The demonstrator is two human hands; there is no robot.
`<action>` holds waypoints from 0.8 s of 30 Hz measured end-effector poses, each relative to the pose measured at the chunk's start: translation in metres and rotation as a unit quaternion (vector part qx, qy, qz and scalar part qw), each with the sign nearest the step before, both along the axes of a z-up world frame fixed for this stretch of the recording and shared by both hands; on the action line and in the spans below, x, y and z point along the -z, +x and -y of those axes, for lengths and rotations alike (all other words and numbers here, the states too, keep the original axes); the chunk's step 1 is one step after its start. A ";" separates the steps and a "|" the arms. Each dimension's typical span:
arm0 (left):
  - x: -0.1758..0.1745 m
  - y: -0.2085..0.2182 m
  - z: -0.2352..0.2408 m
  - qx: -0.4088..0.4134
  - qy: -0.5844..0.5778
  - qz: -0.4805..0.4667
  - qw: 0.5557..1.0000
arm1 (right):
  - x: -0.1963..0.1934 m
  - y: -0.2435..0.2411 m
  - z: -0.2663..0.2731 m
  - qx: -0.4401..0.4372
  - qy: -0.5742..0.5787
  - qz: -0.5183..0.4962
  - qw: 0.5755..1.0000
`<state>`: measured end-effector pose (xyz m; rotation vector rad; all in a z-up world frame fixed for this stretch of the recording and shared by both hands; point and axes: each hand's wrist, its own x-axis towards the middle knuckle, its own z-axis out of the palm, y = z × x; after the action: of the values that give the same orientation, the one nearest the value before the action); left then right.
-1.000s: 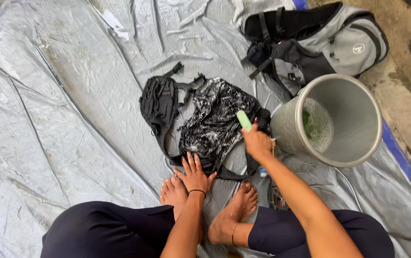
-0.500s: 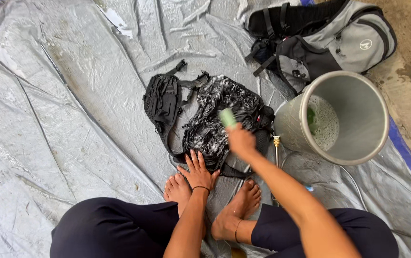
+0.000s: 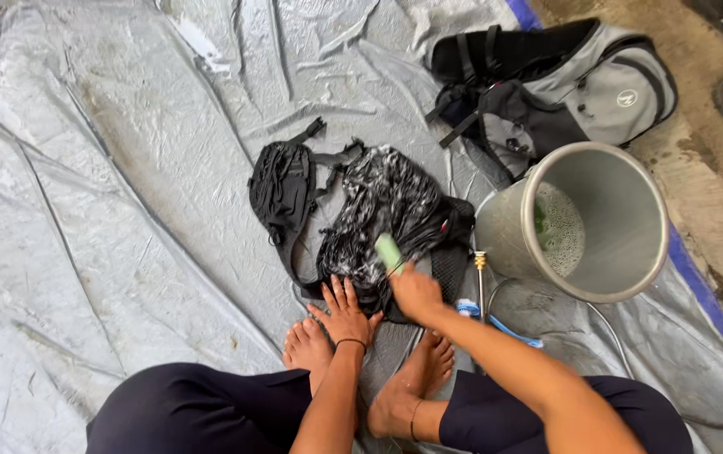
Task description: The person washes a black backpack by hand using a brush and soapy water while sitting on a tarp.
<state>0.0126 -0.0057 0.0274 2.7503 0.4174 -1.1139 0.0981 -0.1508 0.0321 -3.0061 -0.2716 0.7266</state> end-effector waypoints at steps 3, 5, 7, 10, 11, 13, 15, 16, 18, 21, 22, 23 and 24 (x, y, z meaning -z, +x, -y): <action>0.003 0.004 0.001 0.011 0.011 -0.005 1.000 | 0.041 0.032 0.052 -0.261 -0.065 0.270 0.924; -0.001 -0.003 0.003 0.004 0.002 -0.006 1.000 | 0.047 0.091 0.090 -0.046 -0.069 0.202 0.976; -0.003 0.003 0.000 -0.001 -0.001 0.014 1.000 | 0.027 0.114 0.087 0.176 -0.067 0.147 0.971; -0.003 0.002 0.000 -0.001 -0.009 -0.010 1.000 | -0.022 0.061 0.036 0.211 0.010 0.115 0.971; -0.001 0.000 0.002 -0.004 -0.005 -0.006 1.000 | -0.029 0.039 0.021 0.124 -0.016 0.063 0.990; 0.005 0.005 0.004 -0.005 0.000 0.003 1.000 | -0.037 0.018 0.006 0.038 -0.039 0.015 0.998; 0.011 0.002 0.003 -0.003 0.002 0.006 1.000 | -0.039 0.004 0.004 -0.047 -0.034 -0.064 0.996; 0.011 0.003 0.003 -0.006 0.002 0.002 1.000 | -0.025 0.029 0.024 -0.050 -0.035 -0.068 0.996; 0.008 0.005 0.002 -0.006 0.000 0.019 1.000 | 0.003 0.078 0.064 -0.068 -0.144 0.253 0.954; -0.010 0.003 0.000 0.003 -0.003 0.011 1.000 | 0.051 0.134 0.096 0.192 -0.052 0.082 0.977; -0.009 0.007 -0.001 0.004 -0.002 0.009 1.000 | 0.041 0.116 0.070 0.193 -0.051 0.080 0.977; -0.007 0.011 -0.003 0.000 0.003 0.014 1.000 | 0.033 0.097 0.043 0.134 -0.039 0.056 0.989; -0.005 0.010 0.000 -0.004 0.005 0.014 1.000 | 0.024 0.075 0.019 0.072 -0.031 0.029 0.996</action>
<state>0.0226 -0.0052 0.0329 2.7669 0.4310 -1.0738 0.1728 -0.1700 0.0084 -3.0690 -0.0321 0.6462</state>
